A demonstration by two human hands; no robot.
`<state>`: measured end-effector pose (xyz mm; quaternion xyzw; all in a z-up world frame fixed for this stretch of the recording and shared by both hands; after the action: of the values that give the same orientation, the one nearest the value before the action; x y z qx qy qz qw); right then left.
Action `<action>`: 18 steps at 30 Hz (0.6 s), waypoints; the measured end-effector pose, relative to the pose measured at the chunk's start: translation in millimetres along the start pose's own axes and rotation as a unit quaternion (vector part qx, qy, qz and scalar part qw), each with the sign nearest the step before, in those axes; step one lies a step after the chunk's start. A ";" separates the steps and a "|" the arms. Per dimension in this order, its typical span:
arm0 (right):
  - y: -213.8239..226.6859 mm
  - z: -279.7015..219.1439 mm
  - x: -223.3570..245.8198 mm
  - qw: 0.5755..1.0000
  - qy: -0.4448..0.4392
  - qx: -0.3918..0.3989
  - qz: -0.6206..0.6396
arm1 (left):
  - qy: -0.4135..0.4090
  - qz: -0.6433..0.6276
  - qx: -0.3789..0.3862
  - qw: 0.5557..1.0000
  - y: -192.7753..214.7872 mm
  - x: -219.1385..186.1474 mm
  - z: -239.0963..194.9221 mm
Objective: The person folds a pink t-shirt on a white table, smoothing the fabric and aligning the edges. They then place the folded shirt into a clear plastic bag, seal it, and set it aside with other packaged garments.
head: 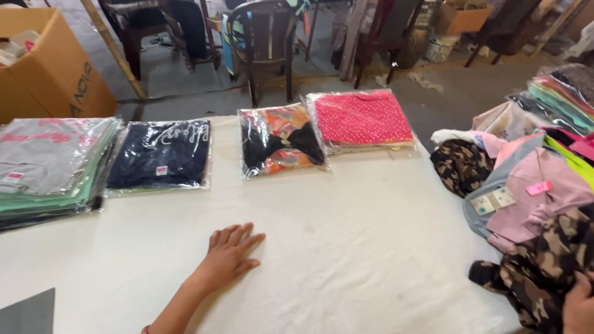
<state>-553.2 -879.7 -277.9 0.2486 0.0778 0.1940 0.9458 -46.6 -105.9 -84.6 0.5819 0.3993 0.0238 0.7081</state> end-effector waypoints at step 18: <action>102.0 211.3 264.7 0.974 0.000 0.204 0.100 | 0.023 0.032 -0.009 0.999 -15.4 0.9 -32.9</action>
<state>-293.6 -783.6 -57.6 0.4424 0.0908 0.2675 0.8512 -72.1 -83.9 -98.2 0.5874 0.3963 0.0632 0.7028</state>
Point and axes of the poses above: each hand's wrist, its own z-axis towards the middle knuckle, its own y-axis out of the back of the hand, x = y × z, the point moved 5 cm from there along z, towards the middle knuckle, and after that the axes turned 14 degrees about -z, right-handed, at the moved point
